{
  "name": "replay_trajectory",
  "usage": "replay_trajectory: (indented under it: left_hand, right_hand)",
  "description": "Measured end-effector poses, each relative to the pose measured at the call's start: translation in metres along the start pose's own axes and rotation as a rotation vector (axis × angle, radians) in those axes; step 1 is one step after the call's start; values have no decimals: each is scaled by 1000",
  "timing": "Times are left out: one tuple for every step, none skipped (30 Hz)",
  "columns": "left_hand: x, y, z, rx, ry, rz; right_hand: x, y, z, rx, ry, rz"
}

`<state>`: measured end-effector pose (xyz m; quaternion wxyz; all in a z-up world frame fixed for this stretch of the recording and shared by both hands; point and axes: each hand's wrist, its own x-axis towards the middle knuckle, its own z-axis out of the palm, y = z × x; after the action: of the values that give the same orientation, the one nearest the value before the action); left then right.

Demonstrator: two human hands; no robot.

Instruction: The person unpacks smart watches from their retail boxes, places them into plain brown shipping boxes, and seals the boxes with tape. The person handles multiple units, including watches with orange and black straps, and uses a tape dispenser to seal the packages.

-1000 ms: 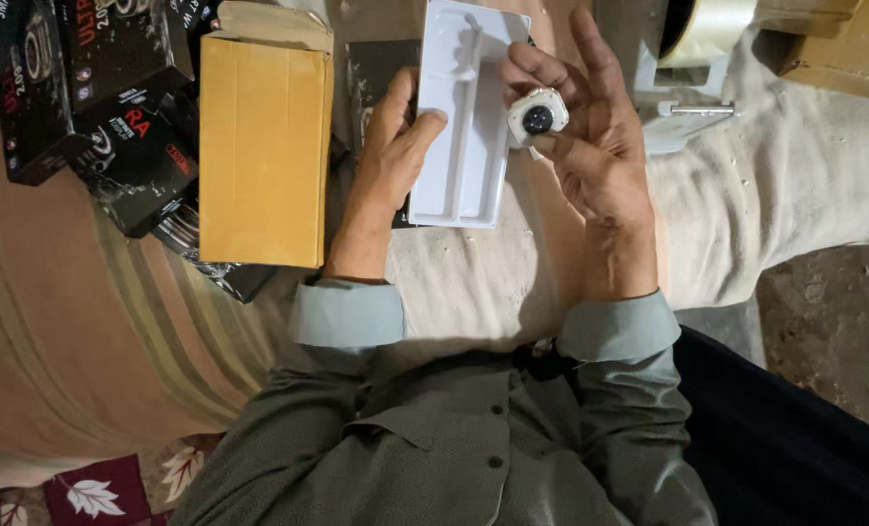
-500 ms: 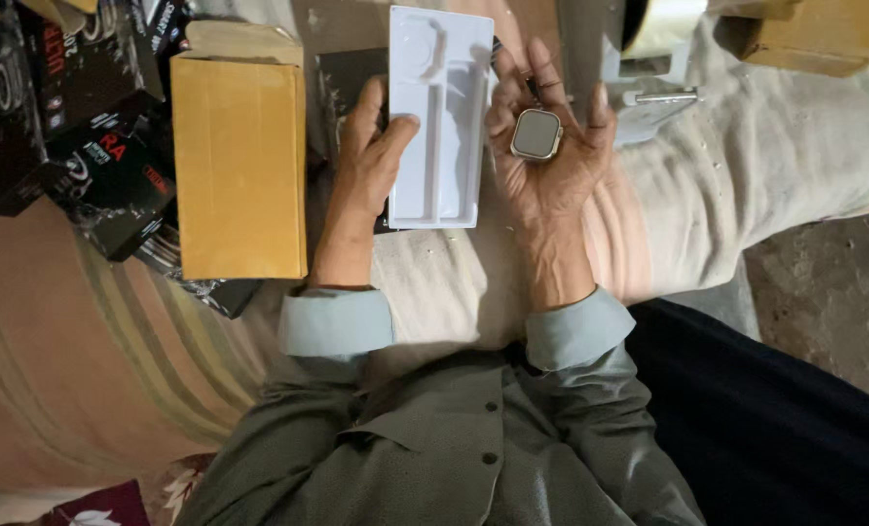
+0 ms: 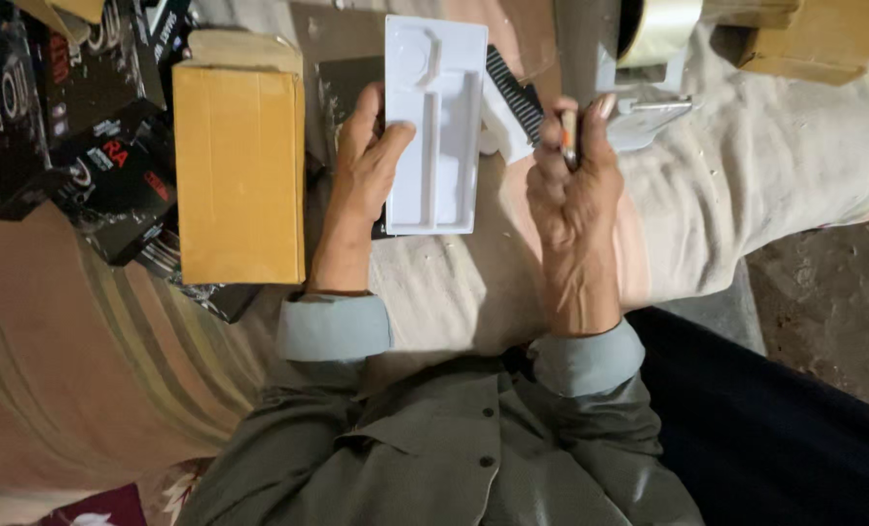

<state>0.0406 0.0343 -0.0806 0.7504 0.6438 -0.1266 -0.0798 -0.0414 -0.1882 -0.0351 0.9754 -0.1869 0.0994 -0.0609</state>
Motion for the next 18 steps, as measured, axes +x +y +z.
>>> replay_trajectory:
  left_hand:
    - [1,1,0,-10,-7,-8]
    - [0,2,-1,-4,-3,-12]
    - [-1,2,-1,1,1,-15]
    - [-1,3,-1,3,2,-19]
    - [1,3,-1,-12,-4,-16]
    - [0,4,0,-28,-8,-17]
    - [-1,4,0,-44,-12,-19]
    - [-1,5,1,-33,-11,-21]
    - [0,5,1,-22,-10,-22]
    - [1,6,1,-12,-6,-23]
    - [1,6,1,4,2,-39]
    - [0,6,1,20,13,-59]
    - [-2,5,0,36,24,-79]
    - [-2,5,-2,51,29,-81]
    - [-2,4,-4,67,35,-84]
    - [-2,3,-4,79,37,-89]
    - [-2,1,-3,75,21,-43]
    - [-1,-2,-2,68,10,5]
  right_hand:
    - [0,0,-3,59,-107,50]
    - [-1,2,-5,118,-211,102]
    - [-1,4,-8,178,-316,153]
    - [-1,7,-9,220,-359,135]
    - [-1,11,-10,261,-402,117]
    - [-1,16,-10,304,-440,102]
    - [-2,21,-10,349,-465,115]
    - [-2,25,-8,392,-494,128]
    - [-2,29,-6,436,-522,142]
    - [-1,32,-3,448,-539,131]
    - [-1,35,-1,460,-557,120]
    - [-2,37,1,474,-570,112]
    - [-3,38,2,468,-561,109]
    - [-3,39,3,465,-555,106]
    - [-3,39,4,462,-549,103]
    - [-4,37,5,364,-476,109]
    - [-4,34,5,267,-404,114]
    - [-3,30,6,166,-334,124]
